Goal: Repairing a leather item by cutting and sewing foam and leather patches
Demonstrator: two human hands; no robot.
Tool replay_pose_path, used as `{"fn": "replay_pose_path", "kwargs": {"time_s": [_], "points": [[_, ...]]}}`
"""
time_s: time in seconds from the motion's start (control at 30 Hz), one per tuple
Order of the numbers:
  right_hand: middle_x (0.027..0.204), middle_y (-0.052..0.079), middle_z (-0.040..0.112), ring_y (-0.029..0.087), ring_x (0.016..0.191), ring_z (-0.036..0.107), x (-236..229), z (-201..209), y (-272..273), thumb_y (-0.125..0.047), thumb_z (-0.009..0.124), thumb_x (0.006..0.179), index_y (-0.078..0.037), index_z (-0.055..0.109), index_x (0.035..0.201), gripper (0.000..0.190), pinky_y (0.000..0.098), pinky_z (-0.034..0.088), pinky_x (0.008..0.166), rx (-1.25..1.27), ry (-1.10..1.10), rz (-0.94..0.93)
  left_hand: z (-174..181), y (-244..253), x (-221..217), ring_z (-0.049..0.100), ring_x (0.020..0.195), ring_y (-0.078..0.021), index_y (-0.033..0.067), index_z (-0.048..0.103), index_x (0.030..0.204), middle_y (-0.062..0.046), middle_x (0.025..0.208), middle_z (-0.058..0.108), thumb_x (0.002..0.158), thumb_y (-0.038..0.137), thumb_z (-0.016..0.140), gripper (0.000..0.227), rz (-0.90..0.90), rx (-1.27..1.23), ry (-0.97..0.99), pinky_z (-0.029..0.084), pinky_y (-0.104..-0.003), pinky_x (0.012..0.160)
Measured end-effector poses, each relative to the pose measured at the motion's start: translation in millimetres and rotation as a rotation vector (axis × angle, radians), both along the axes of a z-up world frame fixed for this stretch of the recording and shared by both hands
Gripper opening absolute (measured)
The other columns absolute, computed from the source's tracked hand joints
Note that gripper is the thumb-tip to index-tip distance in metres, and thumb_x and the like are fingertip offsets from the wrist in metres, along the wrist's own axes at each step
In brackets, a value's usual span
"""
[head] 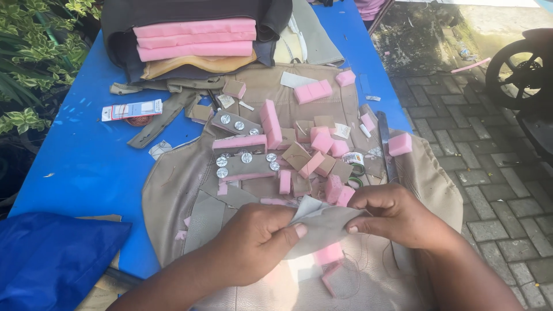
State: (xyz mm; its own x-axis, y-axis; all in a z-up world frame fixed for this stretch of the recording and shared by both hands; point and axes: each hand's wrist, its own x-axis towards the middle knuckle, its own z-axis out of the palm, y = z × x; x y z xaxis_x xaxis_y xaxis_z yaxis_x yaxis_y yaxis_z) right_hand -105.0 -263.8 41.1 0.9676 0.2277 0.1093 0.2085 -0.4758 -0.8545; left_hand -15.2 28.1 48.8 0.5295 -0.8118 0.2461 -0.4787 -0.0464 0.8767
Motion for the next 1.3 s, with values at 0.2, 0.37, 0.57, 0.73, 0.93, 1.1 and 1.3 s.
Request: {"fn": "replay_pose_path", "kwargs": {"time_s": [0.2,0.37,0.57,0.73,0.93,1.1,1.3], "points": [[0.077,0.008,0.078,0.013,0.072,0.071,21.7,-34.3,-27.9,-0.006,0.079,0.085,-0.002,0.079,0.088,0.005,0.0252,0.056,0.065,0.305,0.108,-0.170,-8.3,-5.2,47.1,0.065,0.091,-0.0036,0.0148,0.078,0.121,0.006,0.105,0.074,0.082,-0.002,0.055,0.049,-0.044,0.111,0.200,0.046,-0.019,0.075],[0.064,0.015,0.073,0.011,0.047,0.054,35.3,-56.8,-16.0,0.002,0.080,0.079,0.002,0.079,0.087,0.008,0.0222,0.042,0.041,0.304,-0.049,-0.272,-8.4,-7.2,66.5,0.073,0.070,-0.0304,-0.0037,0.074,0.106,-0.024,0.080,0.078,0.082,0.018,0.063,0.034,-0.181,0.143,0.287,0.061,-0.042,0.061],[0.087,0.006,0.071,0.011,0.076,0.065,18.9,-32.1,13.6,-0.004,0.080,0.086,-0.006,0.076,0.092,0.007,0.0225,0.051,0.068,0.304,-0.108,-0.219,-12.1,-24.9,24.3,0.072,0.097,-0.0202,0.0208,0.075,0.115,0.007,0.107,0.079,0.076,0.039,0.076,0.043,0.215,0.272,-0.306,0.055,-0.040,0.079],[0.083,0.002,0.073,0.010,0.075,0.066,18.7,-31.4,14.4,-0.007,0.078,0.087,-0.009,0.076,0.088,0.004,0.0231,0.051,0.071,0.101,-0.223,-0.185,-44.4,-33.6,20.3,0.064,0.070,-0.0267,0.0160,0.073,0.093,-0.001,0.078,0.070,0.086,0.017,0.069,0.008,0.250,-0.002,-0.616,0.050,-0.044,0.061],[0.080,0.001,0.071,0.009,0.077,0.064,44.3,-50.6,-45.9,-0.020,0.065,0.102,-0.007,0.071,0.095,0.016,0.0231,0.051,0.075,0.162,-0.040,-0.497,-10.2,-3.3,47.6,0.067,0.071,-0.0169,0.0147,0.070,0.098,0.003,0.081,0.072,0.095,0.023,0.061,0.013,0.418,-0.006,-0.364,0.051,-0.033,0.065],[0.071,0.003,0.062,0.014,0.054,0.044,61.8,-68.2,-59.7,-0.012,0.038,0.104,-0.017,0.058,0.113,0.023,0.0284,0.032,0.045,0.076,0.190,-0.773,29.5,32.0,56.5,0.064,0.081,-0.0124,0.0043,0.072,0.105,-0.003,0.094,0.074,0.099,0.016,0.064,0.015,0.578,-0.102,-0.239,0.052,-0.028,0.069],[0.084,-0.003,0.062,0.010,0.076,0.054,68.9,-90.6,-71.9,-0.013,0.063,0.088,-0.016,0.062,0.097,0.009,0.0274,0.045,0.072,-0.064,0.120,-0.844,16.5,11.3,34.5,0.062,0.070,-0.0073,0.0121,0.071,0.087,0.007,0.075,0.068,0.095,0.023,0.063,0.016,-0.034,-0.034,-0.013,0.050,-0.025,0.065]]}}
